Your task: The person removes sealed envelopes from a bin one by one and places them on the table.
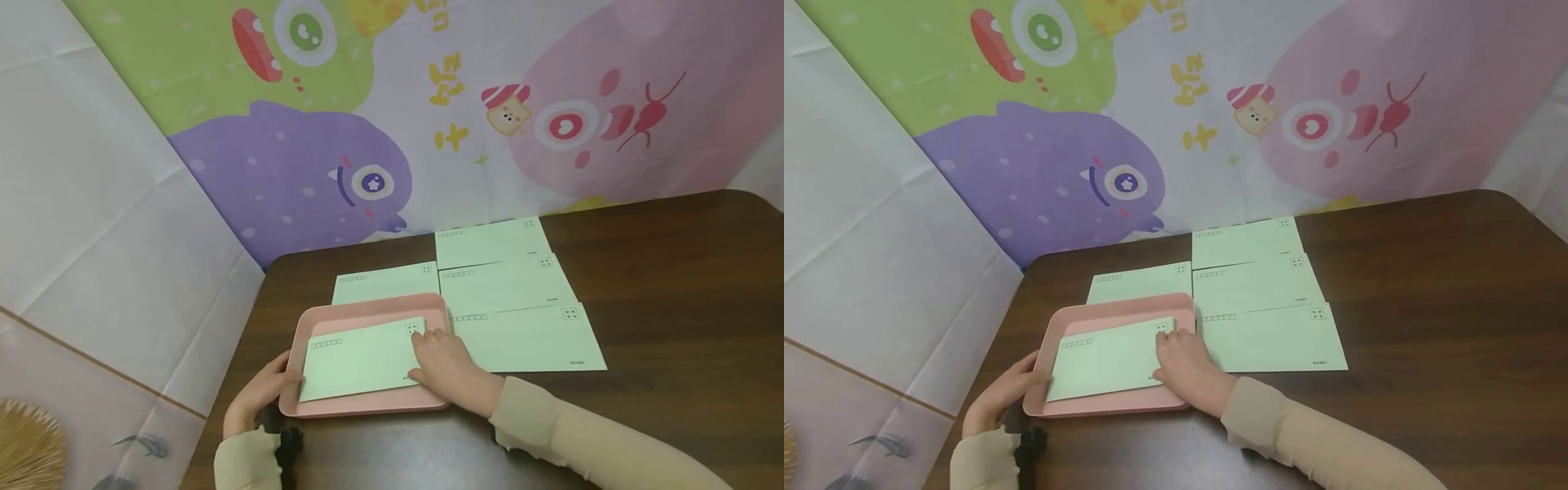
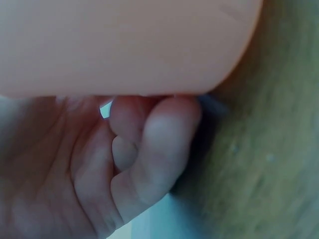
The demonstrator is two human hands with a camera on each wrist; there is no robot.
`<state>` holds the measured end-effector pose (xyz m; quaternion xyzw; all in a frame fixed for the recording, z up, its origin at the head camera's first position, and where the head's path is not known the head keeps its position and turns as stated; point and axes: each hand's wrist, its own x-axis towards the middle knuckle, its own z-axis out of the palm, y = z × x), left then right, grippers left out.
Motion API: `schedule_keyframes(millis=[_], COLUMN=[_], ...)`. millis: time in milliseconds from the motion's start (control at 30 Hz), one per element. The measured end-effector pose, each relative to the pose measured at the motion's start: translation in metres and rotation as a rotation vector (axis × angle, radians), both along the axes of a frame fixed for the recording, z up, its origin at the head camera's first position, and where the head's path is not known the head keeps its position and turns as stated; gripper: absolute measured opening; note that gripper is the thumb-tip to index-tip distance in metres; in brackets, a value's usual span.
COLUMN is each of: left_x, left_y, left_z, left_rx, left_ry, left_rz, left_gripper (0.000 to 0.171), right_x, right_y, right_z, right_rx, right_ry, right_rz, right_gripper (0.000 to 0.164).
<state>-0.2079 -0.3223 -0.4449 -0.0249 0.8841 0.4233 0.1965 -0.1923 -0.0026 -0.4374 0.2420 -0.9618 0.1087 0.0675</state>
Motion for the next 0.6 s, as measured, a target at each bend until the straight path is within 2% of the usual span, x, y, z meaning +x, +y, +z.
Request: schedule_keyframes(millis=[200,400,600], left_x=[0.0014,0.0007,-0.0001], left_y=[-0.0002,0.0001,0.0010], left_z=[0.0003,-0.0006,-0.0001], left_rx=[-0.003,0.001,-0.011], left_ry=[-0.005,0.003,0.005], left_rz=[-0.006,-0.015,0.006], left_gripper=[0.062,0.061,0.059], right_x=[-0.0017,-0.0047,-0.0068], right_y=[-0.0028,-0.0056,-0.0065], right_z=[-0.0019,-0.0028,-0.0017], right_rx=[0.039,0.037,0.040], right_ry=[-0.008,-0.068,-0.107], right_rz=[-0.011,-0.039,-0.035], right_gripper=[0.050,0.062,0.072])
